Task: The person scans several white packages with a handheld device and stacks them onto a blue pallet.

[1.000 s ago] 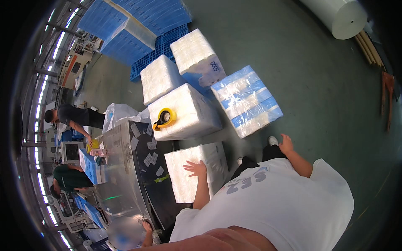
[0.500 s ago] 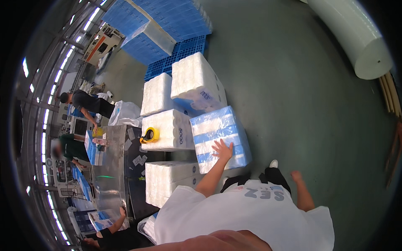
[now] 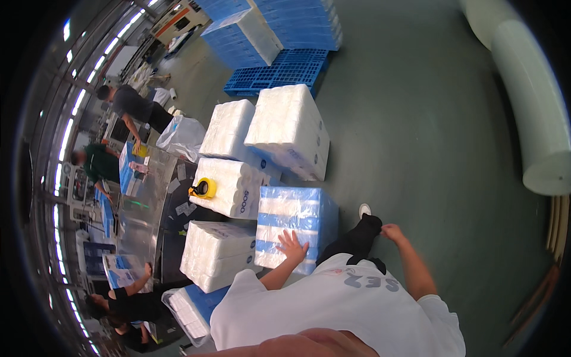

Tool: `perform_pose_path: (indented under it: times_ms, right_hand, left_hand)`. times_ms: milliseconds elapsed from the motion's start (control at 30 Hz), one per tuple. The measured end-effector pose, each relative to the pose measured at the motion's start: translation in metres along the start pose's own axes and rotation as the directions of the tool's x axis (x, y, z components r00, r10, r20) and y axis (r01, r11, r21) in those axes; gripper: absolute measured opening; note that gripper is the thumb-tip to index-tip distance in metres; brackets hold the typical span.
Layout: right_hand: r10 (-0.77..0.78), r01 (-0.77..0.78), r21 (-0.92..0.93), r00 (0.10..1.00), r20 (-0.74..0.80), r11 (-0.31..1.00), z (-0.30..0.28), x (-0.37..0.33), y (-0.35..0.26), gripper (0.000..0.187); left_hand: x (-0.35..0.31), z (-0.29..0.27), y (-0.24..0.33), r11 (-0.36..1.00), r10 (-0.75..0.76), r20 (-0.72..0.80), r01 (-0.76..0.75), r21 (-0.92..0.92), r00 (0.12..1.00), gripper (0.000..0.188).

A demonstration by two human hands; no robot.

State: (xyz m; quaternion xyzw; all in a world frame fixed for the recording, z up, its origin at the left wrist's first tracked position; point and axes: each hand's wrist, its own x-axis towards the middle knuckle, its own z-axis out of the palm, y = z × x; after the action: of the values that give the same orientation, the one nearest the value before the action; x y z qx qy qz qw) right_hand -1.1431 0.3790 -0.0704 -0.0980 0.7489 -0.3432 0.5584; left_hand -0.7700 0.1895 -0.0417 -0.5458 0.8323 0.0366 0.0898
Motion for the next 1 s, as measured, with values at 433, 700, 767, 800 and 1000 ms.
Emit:
perform_pose_path:
  times_ms: [433,700,767,800,1000]
  right_hand:
    - [0.146,-0.101,-0.206,0.966,0.212,0.973,-0.108,0.174,-0.247,0.025]
    - [-0.116,0.264,-0.546,0.95,0.291,0.795,-0.133,0.365,-0.417,0.022]
    - [-0.294,0.47,-0.564,0.878,0.377,0.679,-0.116,0.413,-0.482,0.024]
    - [-0.385,0.56,-0.566,0.828,0.407,0.606,-0.107,0.429,-0.516,0.024]
    - [-0.391,0.835,-0.547,0.522,0.758,0.057,-0.001,0.464,-0.704,0.024]
  left_hand:
    - [0.08,-0.071,0.017,0.986,-0.101,0.782,-0.046,0.163,0.615,0.075]
    - [0.337,-0.116,0.134,0.432,0.0,0.316,0.285,-0.856,0.949,0.042]
    - [0.402,-0.12,0.167,0.058,-0.065,0.401,0.404,-0.913,0.914,0.043]
    - [0.437,-0.142,0.188,-0.137,-0.06,0.494,0.484,-0.864,0.867,0.043]
    - [0.587,-0.154,0.228,-0.88,-0.159,0.561,0.142,-0.454,0.812,0.039]
